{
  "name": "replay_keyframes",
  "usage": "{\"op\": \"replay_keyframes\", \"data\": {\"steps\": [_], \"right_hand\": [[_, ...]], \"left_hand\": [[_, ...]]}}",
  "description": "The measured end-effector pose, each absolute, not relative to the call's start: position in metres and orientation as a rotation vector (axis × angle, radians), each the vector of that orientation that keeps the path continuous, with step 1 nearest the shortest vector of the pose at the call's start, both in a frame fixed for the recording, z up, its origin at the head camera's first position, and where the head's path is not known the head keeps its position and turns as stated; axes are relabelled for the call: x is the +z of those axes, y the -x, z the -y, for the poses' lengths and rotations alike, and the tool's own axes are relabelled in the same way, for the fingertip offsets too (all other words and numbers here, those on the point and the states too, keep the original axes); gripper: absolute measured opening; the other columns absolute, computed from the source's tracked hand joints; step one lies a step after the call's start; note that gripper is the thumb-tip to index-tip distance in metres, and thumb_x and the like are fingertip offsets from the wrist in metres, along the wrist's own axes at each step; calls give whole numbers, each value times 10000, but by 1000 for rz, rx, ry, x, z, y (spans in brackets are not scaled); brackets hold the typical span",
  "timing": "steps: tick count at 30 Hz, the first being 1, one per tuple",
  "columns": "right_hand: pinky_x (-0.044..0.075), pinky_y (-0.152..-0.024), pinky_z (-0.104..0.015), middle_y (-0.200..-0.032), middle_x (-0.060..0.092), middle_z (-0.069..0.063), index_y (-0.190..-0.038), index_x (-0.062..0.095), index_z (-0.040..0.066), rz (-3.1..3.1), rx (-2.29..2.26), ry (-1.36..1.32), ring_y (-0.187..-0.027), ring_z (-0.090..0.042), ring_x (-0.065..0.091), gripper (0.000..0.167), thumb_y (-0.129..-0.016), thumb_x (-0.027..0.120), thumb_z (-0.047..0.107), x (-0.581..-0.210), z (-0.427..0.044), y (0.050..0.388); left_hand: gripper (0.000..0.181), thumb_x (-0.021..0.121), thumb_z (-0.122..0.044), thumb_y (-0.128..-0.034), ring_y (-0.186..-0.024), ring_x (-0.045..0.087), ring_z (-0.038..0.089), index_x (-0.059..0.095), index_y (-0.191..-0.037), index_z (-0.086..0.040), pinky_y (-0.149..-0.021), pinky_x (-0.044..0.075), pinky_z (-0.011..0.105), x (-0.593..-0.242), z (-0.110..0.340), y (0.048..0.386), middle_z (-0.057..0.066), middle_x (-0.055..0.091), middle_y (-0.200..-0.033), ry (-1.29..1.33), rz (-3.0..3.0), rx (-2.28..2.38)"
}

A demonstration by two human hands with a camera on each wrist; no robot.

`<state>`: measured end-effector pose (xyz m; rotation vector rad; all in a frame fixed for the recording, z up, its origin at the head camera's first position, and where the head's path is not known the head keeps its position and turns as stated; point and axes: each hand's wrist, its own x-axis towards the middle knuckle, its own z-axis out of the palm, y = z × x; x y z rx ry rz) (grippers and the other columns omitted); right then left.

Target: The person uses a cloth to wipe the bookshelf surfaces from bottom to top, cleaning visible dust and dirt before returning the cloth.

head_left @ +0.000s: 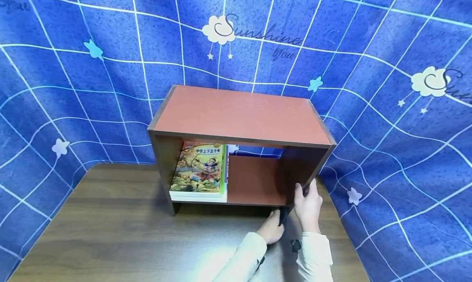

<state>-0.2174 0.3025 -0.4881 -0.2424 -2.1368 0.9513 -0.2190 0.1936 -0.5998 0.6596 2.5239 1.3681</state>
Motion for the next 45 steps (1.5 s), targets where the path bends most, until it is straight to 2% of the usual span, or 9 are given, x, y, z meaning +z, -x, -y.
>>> {"op": "replay_keyframes", "data": {"steps": [7,11,20,29,32,35,39,42,45], "right_hand": [[497,-657,-550,-797,711,-208,-1039,574,14,2133,941,225,-732,-414,684,154,-926,666,64,-492,-306,217],[497,-651,-551,-797,711,-210,-1040,575,12,2124,933,216,-727,-416,684,158,-921,670,56,-491,-306,217],[470,-667,-581,-784,703,-202,-1037,574,30,2135,926,243,-733,-454,663,170,-916,667,103,-486,-301,219],[474,-635,-572,-776,698,-199,-1041,574,26,2120,926,229,-702,-430,658,167,-913,664,84,-488,-301,218],[472,-638,-574,-776,699,-200,-1040,577,25,2120,928,233,-709,-439,659,167,-912,666,85,-489,-302,218],[470,-651,-581,-784,700,-205,-1034,577,27,2124,928,237,-728,-460,656,169,-912,670,98,-488,-302,218],[471,-672,-585,-814,707,-216,-1041,575,26,2135,932,234,-760,-473,661,170,-922,665,107,-487,-303,219],[470,-669,-579,-814,707,-215,-1042,572,28,2147,935,240,-756,-464,662,164,-926,660,106,-487,-304,219],[458,-657,-577,-779,693,-198,-1029,565,37,2162,940,242,-727,-452,648,155,-928,657,109,-486,-303,218]], "left_hand": [[564,575,-76,-930,-1295,511,292,420,-1460,35,-1058,410,374,-588,-192,215,205,517,-1383,-641,-2462,1440],[570,572,-85,-936,-1303,505,282,418,-1475,17,-1062,406,380,-583,-192,215,186,518,-1389,-631,-2447,1483],[450,582,-47,-941,-1199,573,308,482,-1375,10,-1007,452,402,-583,-194,218,171,561,-1231,-601,-2476,1480],[348,601,-23,-890,-1065,613,285,541,-1229,26,-934,483,391,-595,-193,221,138,584,-1074,-628,-2516,1408],[382,608,-26,-878,-1050,603,249,552,-1254,9,-925,480,364,-593,-188,221,123,595,-1097,-668,-2509,1383],[492,612,-33,-877,-1152,584,249,532,-1361,16,-985,455,352,-587,-180,219,150,597,-1254,-707,-2490,1350],[610,621,-66,-876,-1333,495,272,481,-1462,30,-1086,380,335,-577,-169,213,180,517,-1456,-793,-2508,1254],[591,634,-84,-869,-1347,493,260,522,-1440,20,-1090,369,302,-571,-158,208,170,526,-1460,-903,-2558,1145],[502,648,-78,-867,-1201,599,161,615,-1368,-69,-995,449,269,-562,-144,205,62,633,-1340,-1006,-2590,1069]]}}
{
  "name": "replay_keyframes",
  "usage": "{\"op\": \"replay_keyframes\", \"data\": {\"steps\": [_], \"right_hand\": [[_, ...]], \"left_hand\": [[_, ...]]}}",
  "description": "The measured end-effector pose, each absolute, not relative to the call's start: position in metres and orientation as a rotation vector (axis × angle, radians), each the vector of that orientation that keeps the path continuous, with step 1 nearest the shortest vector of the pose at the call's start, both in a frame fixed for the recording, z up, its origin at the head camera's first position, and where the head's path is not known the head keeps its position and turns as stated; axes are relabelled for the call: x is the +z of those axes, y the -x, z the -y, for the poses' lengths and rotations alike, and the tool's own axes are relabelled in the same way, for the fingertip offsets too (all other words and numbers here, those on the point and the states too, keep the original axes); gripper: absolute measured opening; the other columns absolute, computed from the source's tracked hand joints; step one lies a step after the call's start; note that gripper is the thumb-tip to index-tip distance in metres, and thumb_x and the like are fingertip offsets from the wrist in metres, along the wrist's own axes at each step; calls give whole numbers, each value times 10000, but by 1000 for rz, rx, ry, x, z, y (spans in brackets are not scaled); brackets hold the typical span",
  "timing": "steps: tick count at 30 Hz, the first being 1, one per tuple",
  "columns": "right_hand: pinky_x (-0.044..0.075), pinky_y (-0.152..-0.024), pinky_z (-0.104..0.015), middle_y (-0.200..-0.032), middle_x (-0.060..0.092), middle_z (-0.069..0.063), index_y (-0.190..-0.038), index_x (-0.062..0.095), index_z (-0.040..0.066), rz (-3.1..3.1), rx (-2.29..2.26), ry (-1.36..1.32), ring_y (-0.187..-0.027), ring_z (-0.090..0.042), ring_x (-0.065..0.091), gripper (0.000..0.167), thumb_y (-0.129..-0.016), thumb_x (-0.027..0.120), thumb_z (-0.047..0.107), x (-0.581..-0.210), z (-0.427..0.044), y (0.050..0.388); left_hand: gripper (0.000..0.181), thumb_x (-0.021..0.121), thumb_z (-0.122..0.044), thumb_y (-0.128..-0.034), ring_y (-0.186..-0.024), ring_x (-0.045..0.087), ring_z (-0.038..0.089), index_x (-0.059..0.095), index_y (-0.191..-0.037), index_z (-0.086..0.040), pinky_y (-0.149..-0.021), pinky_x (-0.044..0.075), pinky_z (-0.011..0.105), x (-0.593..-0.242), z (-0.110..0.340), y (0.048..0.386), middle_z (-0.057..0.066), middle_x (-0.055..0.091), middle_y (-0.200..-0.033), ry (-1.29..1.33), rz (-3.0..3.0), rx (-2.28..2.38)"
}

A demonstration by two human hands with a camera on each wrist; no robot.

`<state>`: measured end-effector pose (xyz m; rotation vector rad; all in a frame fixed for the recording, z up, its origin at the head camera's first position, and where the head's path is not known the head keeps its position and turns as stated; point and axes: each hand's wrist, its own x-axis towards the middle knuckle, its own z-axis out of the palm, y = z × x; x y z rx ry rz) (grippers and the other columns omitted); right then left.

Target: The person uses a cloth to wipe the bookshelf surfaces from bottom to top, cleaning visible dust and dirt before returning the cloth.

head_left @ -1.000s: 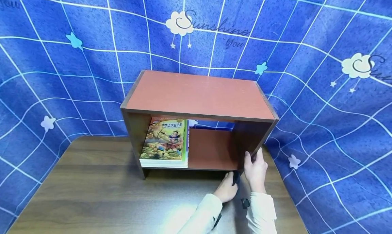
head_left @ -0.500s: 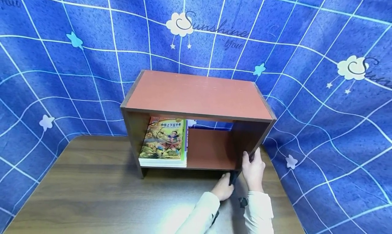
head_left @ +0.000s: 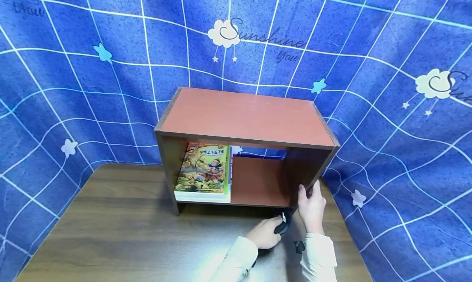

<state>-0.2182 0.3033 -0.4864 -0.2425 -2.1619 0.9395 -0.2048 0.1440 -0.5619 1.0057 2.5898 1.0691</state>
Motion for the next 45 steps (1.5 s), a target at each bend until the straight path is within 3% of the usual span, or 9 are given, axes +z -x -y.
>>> {"op": "replay_keyframes", "data": {"steps": [4,6,12,17,20,24,30,38,45], "right_hand": [[447,-658,-585,-757,679,-177,-1024,560,48,2180,940,238,-718,-454,633,153,-930,655,122,-486,-305,217],[449,-657,-586,-760,680,-173,-1027,559,49,2183,941,234,-721,-452,633,155,-929,654,121,-487,-306,217],[454,-644,-581,-747,678,-173,-1021,554,45,2178,929,218,-694,-435,636,152,-930,658,106,-488,-307,218],[461,-642,-572,-747,683,-166,-1029,554,45,2178,932,219,-685,-415,642,149,-934,655,100,-488,-307,218],[462,-641,-565,-743,678,-168,-1028,553,48,2177,934,227,-681,-416,639,150,-935,655,105,-489,-308,218],[459,-651,-583,-741,673,-181,-1032,556,43,2165,930,243,-692,-447,638,161,-927,662,102,-489,-309,218],[455,-636,-565,-729,670,-162,-1032,556,42,2164,934,229,-670,-412,634,150,-932,650,101,-488,-306,218],[455,-645,-559,-743,676,-175,-1033,560,38,2147,939,226,-684,-415,638,152,-928,655,92,-486,-305,218],[450,-677,-585,-787,684,-209,-1055,555,35,2169,956,251,-743,-470,638,164,-938,647,106,-486,-304,216]], "left_hand": [[440,669,-86,-845,-932,613,53,676,-1278,-167,-821,496,251,-542,-125,202,-65,689,-1109,-1064,-2611,1038],[450,676,-98,-829,-890,598,46,682,-1274,-166,-795,492,255,-529,-113,200,-79,688,-1078,-1058,-2614,1060],[472,641,-111,-828,-961,604,73,657,-1298,-151,-861,488,283,-482,-79,201,-38,682,-1186,-983,-2648,1293],[507,615,-58,-832,-909,643,132,628,-1334,-125,-795,526,316,-459,-66,208,21,665,-1229,-868,-2719,1569],[540,634,-33,-846,-994,673,237,588,-1382,-68,-838,543,394,-461,-69,218,106,640,-1283,-882,-2941,1507],[613,715,-68,-832,-1204,593,367,535,-1412,15,-964,491,457,-482,-88,230,202,582,-1368,-941,-3435,929],[724,869,-203,-694,-1270,546,368,614,-1348,-25,-1021,436,465,-510,-111,230,178,609,-1343,-742,-3700,283],[654,771,-275,-787,-1338,479,344,602,-1391,-89,-1039,390,519,-508,-115,231,145,548,-1435,-602,-3509,236],[632,714,-243,-849,-1356,453,398,544,-1432,-69,-1081,358,522,-505,-107,231,214,509,-1455,-732,-3411,456]]}}
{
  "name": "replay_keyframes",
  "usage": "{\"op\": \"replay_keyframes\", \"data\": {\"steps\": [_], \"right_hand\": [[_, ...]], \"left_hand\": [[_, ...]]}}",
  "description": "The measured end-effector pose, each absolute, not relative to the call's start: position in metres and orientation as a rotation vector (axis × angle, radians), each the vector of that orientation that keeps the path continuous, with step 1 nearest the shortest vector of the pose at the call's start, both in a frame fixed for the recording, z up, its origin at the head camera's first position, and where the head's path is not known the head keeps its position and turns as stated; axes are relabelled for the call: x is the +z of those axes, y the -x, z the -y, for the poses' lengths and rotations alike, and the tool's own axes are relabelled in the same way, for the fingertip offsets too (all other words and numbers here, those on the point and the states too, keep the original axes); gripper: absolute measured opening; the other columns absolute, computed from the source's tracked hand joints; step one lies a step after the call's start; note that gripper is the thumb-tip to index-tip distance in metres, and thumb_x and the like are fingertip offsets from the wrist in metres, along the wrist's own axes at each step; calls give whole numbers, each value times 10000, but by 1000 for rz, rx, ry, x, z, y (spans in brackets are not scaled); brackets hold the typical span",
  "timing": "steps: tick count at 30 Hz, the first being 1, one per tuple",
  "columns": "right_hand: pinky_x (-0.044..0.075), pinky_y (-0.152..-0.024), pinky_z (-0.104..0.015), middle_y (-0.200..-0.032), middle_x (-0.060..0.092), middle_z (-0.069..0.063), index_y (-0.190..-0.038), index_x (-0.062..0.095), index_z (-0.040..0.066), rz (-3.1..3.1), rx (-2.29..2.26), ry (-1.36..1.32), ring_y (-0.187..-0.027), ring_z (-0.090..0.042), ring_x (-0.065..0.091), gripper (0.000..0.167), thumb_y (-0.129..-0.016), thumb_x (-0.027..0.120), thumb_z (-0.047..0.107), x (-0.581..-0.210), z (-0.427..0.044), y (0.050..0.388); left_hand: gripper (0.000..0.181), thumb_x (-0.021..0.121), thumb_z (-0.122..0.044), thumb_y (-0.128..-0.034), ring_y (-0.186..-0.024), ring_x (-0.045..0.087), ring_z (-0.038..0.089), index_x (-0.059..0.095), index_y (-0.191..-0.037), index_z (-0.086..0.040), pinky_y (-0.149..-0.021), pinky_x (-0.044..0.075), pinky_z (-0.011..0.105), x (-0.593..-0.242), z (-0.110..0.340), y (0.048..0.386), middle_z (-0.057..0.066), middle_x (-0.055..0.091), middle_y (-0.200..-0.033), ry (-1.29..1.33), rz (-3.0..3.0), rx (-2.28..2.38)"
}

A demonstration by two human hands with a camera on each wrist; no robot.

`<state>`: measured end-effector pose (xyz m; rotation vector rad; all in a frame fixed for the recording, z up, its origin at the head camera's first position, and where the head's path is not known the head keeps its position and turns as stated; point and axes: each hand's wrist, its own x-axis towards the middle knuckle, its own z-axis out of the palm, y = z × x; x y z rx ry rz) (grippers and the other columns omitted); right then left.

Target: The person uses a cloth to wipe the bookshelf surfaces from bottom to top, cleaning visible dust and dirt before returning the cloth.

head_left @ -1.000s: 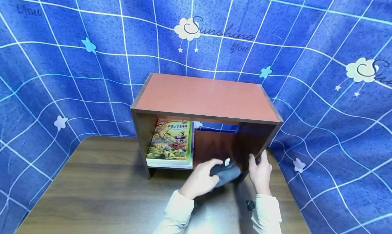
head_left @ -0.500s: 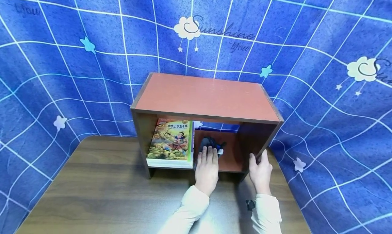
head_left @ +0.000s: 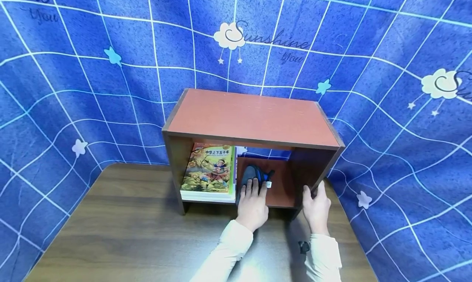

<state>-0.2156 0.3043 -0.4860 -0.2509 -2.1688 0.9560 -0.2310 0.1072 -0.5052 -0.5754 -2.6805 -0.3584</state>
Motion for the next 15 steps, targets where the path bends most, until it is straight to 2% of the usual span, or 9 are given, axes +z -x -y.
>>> {"op": "replay_keyframes", "data": {"steps": [3,9,12,15], "right_hand": [[448,-686,-592,-793,683,-217,-1049,551,37,2172,958,260,-760,-488,635,163,-939,647,109,-486,-304,216],[443,-688,-599,-788,679,-221,-1049,552,35,2173,957,262,-758,-502,628,169,-933,650,109,-486,-304,216],[441,-682,-597,-780,673,-217,-1045,550,33,2172,956,258,-747,-496,624,168,-933,648,110,-487,-304,216],[439,-675,-590,-768,668,-207,-1037,549,33,2165,948,256,-732,-483,624,163,-932,648,110,-487,-304,216]], "left_hand": [[609,722,-252,-871,-1343,465,414,545,-1425,-72,-1081,362,524,-505,-101,231,227,522,-1436,636,2613,-467],[621,739,-376,-895,-1371,447,373,563,-1411,-77,-1106,344,491,-501,-89,225,192,513,-1461,734,2582,-498],[533,708,-324,-931,-1355,474,345,593,-1384,-69,-1101,358,482,-496,-82,223,181,525,-1454,789,2543,-628],[397,667,-217,-952,-1277,556,294,648,-1322,-73,-1057,416,448,-489,-74,222,145,588,-1392,834,2418,-781]]}}
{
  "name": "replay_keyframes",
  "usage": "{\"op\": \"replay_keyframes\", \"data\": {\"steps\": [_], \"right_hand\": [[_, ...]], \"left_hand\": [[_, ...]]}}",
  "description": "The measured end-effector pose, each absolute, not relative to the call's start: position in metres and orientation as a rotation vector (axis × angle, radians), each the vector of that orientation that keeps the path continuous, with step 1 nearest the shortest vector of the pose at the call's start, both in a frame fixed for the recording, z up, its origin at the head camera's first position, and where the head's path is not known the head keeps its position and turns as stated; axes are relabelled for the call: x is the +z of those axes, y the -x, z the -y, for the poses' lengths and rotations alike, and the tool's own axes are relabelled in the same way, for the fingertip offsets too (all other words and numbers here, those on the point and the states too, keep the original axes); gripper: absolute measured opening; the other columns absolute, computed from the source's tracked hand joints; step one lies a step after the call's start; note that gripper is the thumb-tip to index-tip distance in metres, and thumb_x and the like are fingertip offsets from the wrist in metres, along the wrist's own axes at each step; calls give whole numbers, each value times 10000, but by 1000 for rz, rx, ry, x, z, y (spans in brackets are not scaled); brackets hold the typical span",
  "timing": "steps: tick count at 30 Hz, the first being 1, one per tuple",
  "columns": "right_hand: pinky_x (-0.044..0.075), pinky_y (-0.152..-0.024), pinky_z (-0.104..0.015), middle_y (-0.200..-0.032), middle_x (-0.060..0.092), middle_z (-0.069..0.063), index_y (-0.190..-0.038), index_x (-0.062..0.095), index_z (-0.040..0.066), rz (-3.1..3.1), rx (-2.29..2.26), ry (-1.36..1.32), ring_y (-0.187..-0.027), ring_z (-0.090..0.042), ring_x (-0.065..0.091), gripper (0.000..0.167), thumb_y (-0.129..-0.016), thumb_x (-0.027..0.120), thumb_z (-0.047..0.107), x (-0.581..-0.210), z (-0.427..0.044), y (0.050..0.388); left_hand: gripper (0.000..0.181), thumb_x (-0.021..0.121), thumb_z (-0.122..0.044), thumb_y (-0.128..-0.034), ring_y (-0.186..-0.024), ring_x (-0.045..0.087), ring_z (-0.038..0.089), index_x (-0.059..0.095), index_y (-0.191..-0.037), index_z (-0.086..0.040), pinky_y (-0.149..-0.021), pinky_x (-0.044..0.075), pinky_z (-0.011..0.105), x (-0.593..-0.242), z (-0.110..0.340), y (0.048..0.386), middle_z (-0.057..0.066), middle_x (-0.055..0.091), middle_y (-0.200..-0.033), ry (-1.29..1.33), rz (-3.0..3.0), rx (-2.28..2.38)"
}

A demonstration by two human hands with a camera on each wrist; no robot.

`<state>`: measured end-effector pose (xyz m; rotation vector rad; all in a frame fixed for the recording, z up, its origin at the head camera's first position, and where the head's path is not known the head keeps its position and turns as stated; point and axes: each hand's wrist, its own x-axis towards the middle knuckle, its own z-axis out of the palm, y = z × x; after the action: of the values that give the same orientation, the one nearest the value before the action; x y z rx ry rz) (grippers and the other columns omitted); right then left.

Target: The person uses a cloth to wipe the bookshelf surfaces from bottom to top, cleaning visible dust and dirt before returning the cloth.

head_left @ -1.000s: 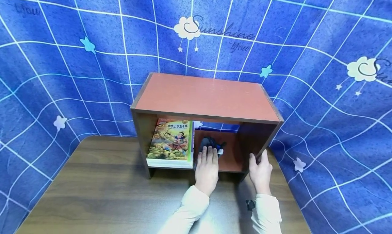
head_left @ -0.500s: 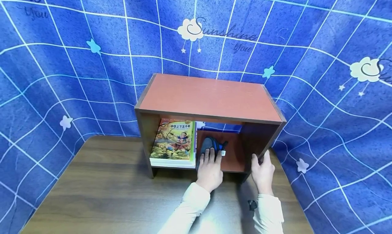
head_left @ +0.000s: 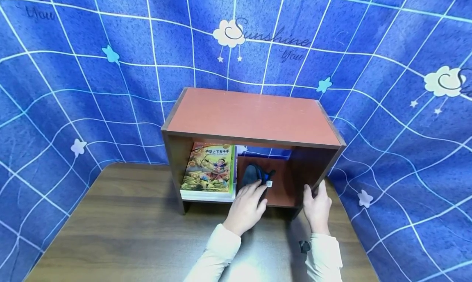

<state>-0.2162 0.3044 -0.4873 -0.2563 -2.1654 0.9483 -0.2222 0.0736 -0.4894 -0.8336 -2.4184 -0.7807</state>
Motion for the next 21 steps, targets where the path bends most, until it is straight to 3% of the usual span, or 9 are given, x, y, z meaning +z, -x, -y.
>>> {"op": "replay_keyframes", "data": {"steps": [6,12,15,18,21], "right_hand": [[446,-661,-580,-757,670,-195,-1022,545,36,2167,944,252,-722,-462,631,155,-933,651,105,-487,-306,217],[452,-676,-594,-772,680,-206,-1037,547,34,2164,947,227,-739,-475,640,161,-933,651,99,-486,-303,217],[456,-686,-589,-779,688,-209,-1037,547,35,2164,946,214,-745,-470,647,160,-935,652,100,-486,-303,217],[459,-689,-581,-784,695,-211,-1038,549,36,2162,950,208,-742,-460,655,159,-935,653,98,-485,-304,216],[456,-693,-579,-788,692,-216,-1046,546,32,2167,959,218,-744,-461,650,162,-938,649,94,-485,-304,215]], "left_hand": [[314,577,5,-869,-999,690,258,735,-1136,-41,-901,533,363,-464,-38,228,100,718,-1120,891,1915,-942],[262,530,42,-823,-776,658,278,735,-985,25,-731,546,289,-435,32,240,140,696,-923,640,1567,-975],[235,597,-13,-839,-734,579,240,684,-1047,52,-653,483,214,-432,66,245,180,640,-961,421,1534,-1070],[401,679,-55,-854,-738,493,163,584,-1232,36,-610,402,146,-435,91,251,183,553,-1095,272,1620,-1202],[544,715,-71,-867,-815,492,152,506,-1367,-25,-648,416,184,-440,110,259,164,488,-1191,220,1820,-1280]]}}
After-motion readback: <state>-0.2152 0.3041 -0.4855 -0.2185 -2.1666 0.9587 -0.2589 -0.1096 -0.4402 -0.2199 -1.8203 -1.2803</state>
